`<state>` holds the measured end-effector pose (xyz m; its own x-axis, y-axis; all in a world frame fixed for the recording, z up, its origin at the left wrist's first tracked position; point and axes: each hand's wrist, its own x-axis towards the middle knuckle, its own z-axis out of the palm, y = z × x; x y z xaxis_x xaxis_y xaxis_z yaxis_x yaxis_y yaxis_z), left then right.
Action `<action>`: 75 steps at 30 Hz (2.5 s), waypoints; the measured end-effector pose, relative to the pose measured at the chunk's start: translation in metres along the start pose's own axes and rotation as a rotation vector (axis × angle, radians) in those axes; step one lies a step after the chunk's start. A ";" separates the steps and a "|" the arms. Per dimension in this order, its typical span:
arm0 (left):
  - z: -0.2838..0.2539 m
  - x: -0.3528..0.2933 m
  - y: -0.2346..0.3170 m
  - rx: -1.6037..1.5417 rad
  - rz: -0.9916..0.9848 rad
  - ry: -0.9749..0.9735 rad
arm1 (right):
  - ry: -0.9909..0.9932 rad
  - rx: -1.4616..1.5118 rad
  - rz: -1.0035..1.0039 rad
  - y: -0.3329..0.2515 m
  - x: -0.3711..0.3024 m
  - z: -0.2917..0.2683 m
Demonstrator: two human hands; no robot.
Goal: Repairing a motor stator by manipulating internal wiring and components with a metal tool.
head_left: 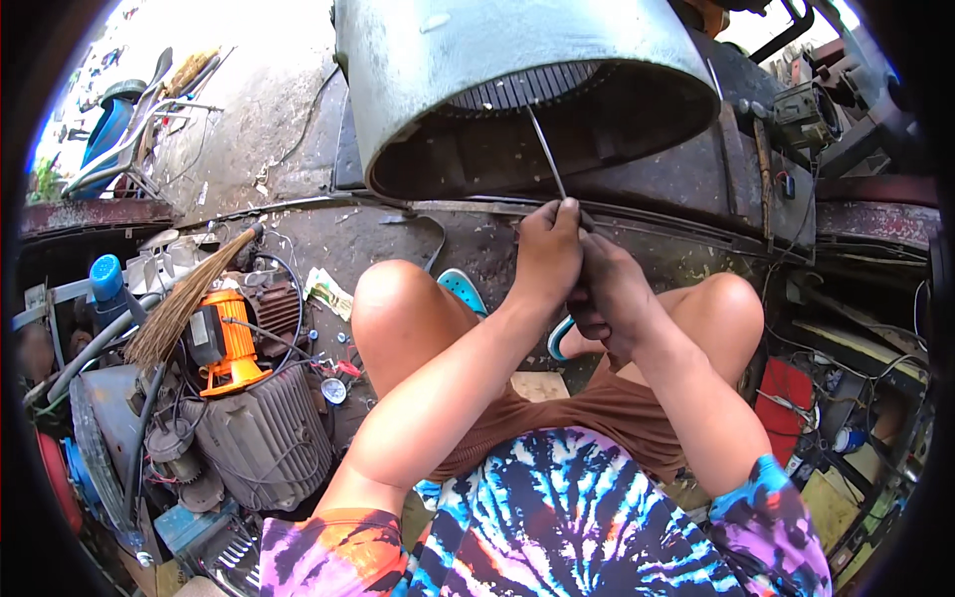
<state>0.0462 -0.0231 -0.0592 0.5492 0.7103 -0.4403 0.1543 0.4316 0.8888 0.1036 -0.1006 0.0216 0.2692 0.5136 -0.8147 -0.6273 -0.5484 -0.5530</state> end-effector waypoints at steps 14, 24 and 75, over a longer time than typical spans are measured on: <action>-0.008 0.010 -0.020 0.060 0.109 0.037 | 0.132 0.016 -0.218 0.027 0.017 0.013; -0.004 0.027 0.011 -0.172 -0.058 0.040 | 0.002 0.043 -0.171 0.008 0.035 0.012; 0.000 0.009 0.001 -0.104 -0.139 -0.200 | -0.705 0.557 -0.062 0.047 0.050 -0.074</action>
<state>0.0513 -0.0167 -0.0624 0.6819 0.5204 -0.5141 0.1599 0.5797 0.7990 0.1419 -0.1494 -0.0580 -0.0817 0.9179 -0.3884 -0.9391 -0.2014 -0.2784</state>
